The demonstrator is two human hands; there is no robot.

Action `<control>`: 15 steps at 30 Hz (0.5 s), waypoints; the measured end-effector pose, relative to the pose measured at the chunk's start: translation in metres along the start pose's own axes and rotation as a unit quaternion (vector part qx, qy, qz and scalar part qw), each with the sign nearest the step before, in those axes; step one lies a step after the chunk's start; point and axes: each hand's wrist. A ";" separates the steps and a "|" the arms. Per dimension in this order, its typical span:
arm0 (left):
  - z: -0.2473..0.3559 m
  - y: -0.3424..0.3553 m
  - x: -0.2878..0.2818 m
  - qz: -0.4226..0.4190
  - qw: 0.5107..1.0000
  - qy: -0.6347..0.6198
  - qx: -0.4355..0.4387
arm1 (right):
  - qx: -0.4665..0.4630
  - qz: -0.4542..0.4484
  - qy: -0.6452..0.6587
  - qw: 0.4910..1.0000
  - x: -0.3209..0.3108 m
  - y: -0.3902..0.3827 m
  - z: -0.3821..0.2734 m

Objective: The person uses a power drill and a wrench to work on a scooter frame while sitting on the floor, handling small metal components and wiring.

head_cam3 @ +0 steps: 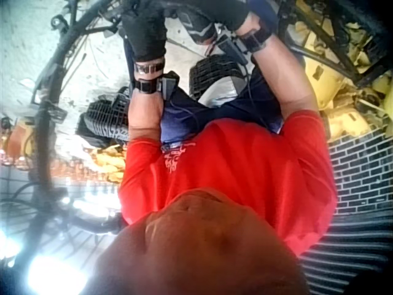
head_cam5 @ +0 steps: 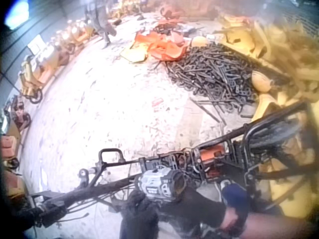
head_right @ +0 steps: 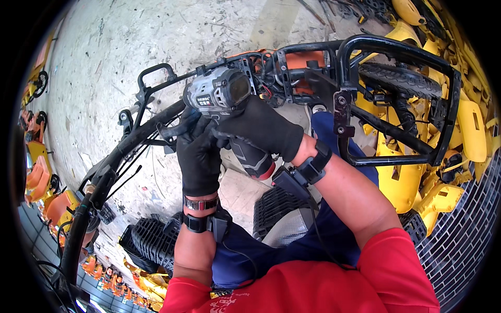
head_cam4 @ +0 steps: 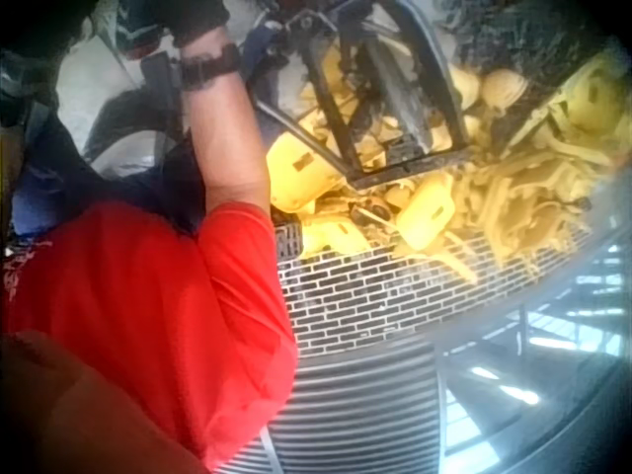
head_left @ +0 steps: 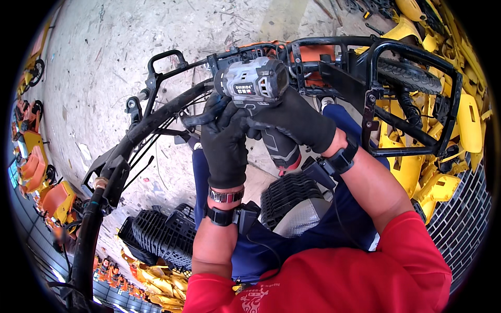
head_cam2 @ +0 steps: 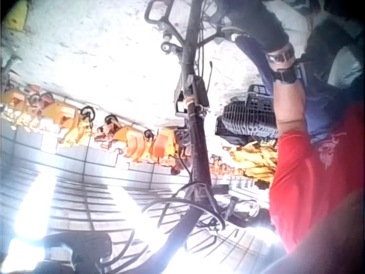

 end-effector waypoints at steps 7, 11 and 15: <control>0.004 0.008 -0.007 0.077 0.995 0.036 0.044 | 0.040 0.003 0.089 0.995 0.002 -0.002 -0.014; 0.013 0.006 -0.014 0.080 0.994 0.029 0.066 | -0.071 0.002 0.079 0.994 0.005 -0.017 -0.037; 0.021 0.007 -0.015 0.086 0.993 0.021 0.083 | 0.038 -0.060 0.221 0.973 0.001 -0.012 -0.029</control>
Point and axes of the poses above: each hand's wrist, its own y-axis towards the middle knuckle, its own x-axis out of the palm, z = x × y, and after that the axes turned 6 degrees about -x, right-handed
